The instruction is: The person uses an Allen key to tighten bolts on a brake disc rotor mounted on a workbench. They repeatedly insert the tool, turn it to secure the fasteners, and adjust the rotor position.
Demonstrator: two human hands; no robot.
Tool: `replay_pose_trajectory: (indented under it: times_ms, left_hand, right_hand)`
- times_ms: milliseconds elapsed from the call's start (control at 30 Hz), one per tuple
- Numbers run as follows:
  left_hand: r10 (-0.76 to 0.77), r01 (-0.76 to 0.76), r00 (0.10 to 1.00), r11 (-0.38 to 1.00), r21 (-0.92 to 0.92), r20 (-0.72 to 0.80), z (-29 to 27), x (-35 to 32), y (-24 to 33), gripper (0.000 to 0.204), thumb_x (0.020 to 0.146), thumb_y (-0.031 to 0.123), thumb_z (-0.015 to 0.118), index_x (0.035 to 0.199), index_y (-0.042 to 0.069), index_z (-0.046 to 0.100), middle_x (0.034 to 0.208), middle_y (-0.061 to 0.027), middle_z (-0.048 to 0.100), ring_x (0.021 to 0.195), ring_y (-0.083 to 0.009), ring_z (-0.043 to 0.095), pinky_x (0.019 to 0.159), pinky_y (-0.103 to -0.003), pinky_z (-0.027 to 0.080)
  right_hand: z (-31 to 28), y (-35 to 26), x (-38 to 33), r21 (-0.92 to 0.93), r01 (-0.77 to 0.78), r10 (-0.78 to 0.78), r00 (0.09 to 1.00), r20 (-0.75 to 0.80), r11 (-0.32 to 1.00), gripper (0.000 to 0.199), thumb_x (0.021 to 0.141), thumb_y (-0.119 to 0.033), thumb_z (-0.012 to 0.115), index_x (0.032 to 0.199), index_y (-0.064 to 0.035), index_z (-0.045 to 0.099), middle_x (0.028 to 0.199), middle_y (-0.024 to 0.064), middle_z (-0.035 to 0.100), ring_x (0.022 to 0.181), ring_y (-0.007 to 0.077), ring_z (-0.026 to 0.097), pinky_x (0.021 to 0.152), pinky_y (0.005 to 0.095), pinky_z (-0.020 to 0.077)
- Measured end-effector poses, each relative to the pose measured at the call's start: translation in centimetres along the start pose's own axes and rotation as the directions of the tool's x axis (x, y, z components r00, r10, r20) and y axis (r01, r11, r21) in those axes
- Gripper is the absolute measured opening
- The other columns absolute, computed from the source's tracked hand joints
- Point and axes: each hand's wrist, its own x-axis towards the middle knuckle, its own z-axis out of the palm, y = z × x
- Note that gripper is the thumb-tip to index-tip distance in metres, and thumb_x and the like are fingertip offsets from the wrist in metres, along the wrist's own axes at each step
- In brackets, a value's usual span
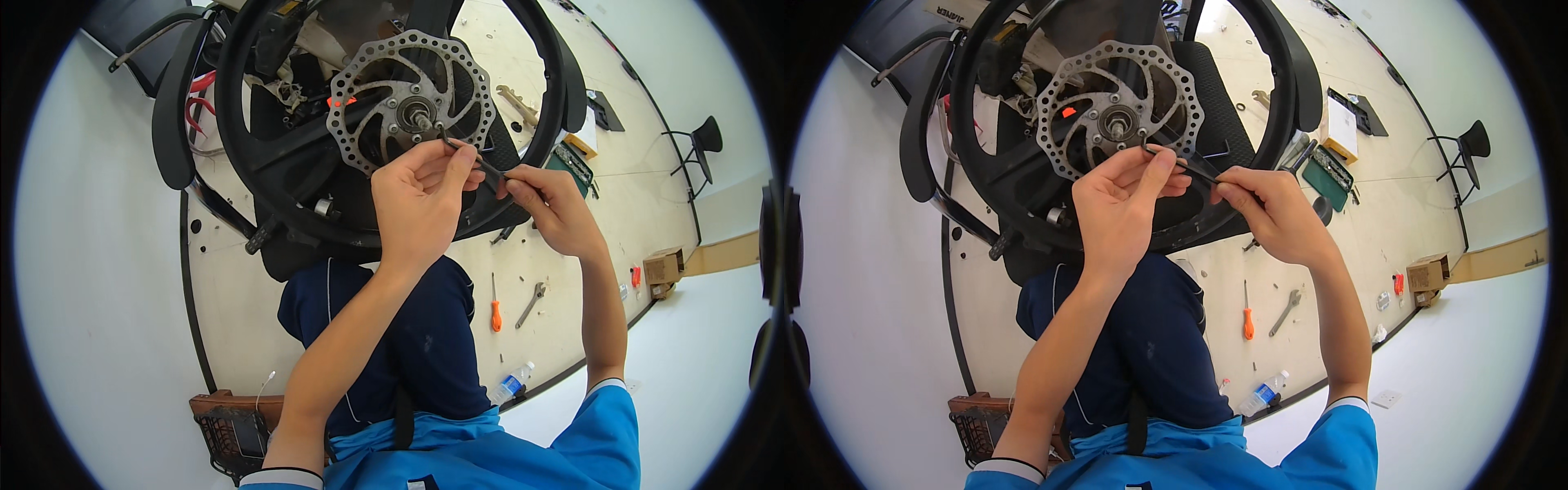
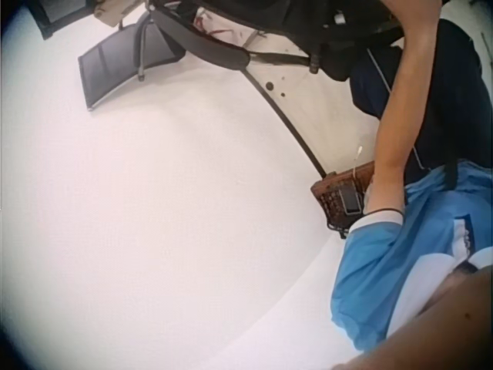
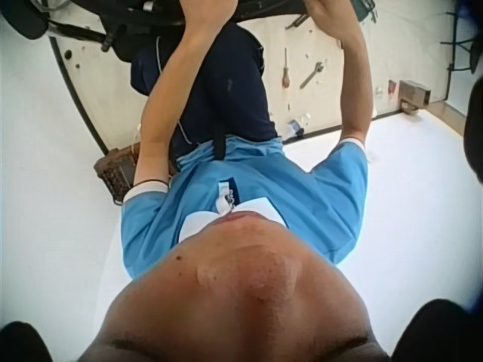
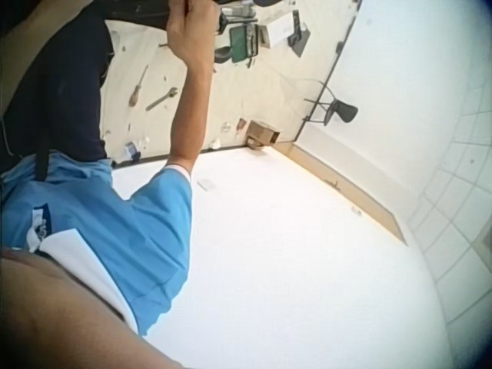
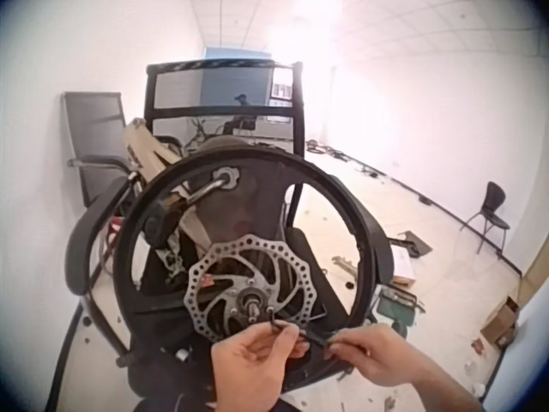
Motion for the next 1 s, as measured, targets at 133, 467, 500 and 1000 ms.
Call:
replay_pose_trajectory:
  times_ms: [133,467,500,1000]
  left_hand:
    - [-0.004,0.004,1.000,1.000,-0.021,-0.011,0.1,0.1,0.0,0.016,0.096,0.008,0.068,0.099,-0.008,0.070,0.089,-0.0119,0.074,0.077,-0.0147,0.073,0.072,-0.024,0.059]
    - [-0.119,0.084,0.987,0.956,-0.280,-0.108,2.8,0.6,0.3,0.021,0.099,0.010,0.065,0.102,-0.010,0.067,0.093,-0.0179,0.073,0.085,-0.0218,0.074,0.079,-0.030,0.062]
    - [-0.141,0.091,0.981,0.941,-0.327,-0.132,3.2,0.5,0.3,0.021,0.100,0.010,0.064,0.101,-0.010,0.066,0.093,-0.0175,0.073,0.085,-0.0211,0.074,0.080,-0.029,0.062]
    - [-0.001,-0.001,0.998,1.000,-0.031,-0.069,1.2,0.2,-0.7,0.018,0.099,0.011,0.065,0.103,-0.008,0.066,0.091,-0.0140,0.073,0.082,-0.0202,0.074,0.076,-0.028,0.061]
  right_hand:
    - [-0.2,0.3,0.5,-0.003,0.013,-0.013,1.000,0.008,1.000,0.017,0.100,-0.010,0.055,0.094,0.0012,0.067,0.069,0.0076,0.057,0.059,0.0141,0.047,0.056,0.0291,0.0380]
    - [-4.2,1.1,3.4,-0.107,0.120,-0.128,0.989,-0.072,0.987,0.016,0.098,-0.008,0.061,0.100,0.0052,0.070,0.085,0.0086,0.071,0.070,0.0128,0.059,0.064,0.0256,0.0470]
    - [-4.4,1.1,3.6,-0.106,0.136,-0.145,0.986,-0.085,0.985,0.016,0.097,-0.008,0.062,0.101,0.0054,0.070,0.086,0.0084,0.071,0.071,0.0125,0.059,0.065,0.0251,0.0473]
    - [5.1,3.3,-0.4,0.288,-0.061,0.168,0.916,-0.364,0.956,0.018,0.099,-0.017,0.064,0.098,-0.0014,0.074,0.078,0.0034,0.070,0.070,0.0058,0.056,0.065,0.0220,0.0445]
